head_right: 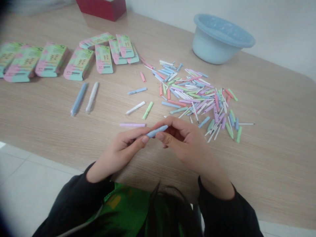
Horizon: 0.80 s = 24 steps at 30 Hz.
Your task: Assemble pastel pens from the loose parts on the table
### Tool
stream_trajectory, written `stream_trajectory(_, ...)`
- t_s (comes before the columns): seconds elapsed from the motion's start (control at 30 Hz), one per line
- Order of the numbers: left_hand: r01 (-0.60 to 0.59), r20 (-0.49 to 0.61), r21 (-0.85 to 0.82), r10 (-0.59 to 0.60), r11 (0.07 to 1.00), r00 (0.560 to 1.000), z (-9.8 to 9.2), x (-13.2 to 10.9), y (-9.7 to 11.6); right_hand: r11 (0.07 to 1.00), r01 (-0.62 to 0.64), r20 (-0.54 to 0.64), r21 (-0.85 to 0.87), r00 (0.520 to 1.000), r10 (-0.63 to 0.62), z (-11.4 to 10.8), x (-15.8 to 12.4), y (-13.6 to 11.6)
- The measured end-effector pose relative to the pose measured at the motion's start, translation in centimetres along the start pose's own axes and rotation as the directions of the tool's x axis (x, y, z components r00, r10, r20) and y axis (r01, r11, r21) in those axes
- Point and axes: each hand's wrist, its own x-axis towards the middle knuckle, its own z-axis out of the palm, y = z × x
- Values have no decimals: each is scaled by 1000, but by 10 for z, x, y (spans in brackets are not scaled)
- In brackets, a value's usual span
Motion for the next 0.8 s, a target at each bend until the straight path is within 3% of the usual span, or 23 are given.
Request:
stream_trajectory(0.2, -52, 76, 148, 41, 988, 996, 0, -1, -4, 992, -18, -114, -122, 994, 5, 1, -1, 7)
stream_trajectory(0.33, -43, 91, 149, 30, 988, 995, 1, -2, -5, 964, -92, -201, -249, 979, 42, 7, 1, 7)
stream_trajectory(0.53, 11, 92, 111, -21, 994, 996, 0, 0, -1, 998, -50, -48, -24, 998, 49, 3, 0, 2)
stream_trajectory(0.63, 6, 88, 155, -20, 988, 996, 0, -1, -2, 991, -78, -11, -106, 997, 77, -2, -1, 3)
stream_trajectory(0.8, 17, 110, 216, -41, 976, 993, 0, -1, -3, 956, -159, -66, -246, 987, 147, -3, -1, 9)
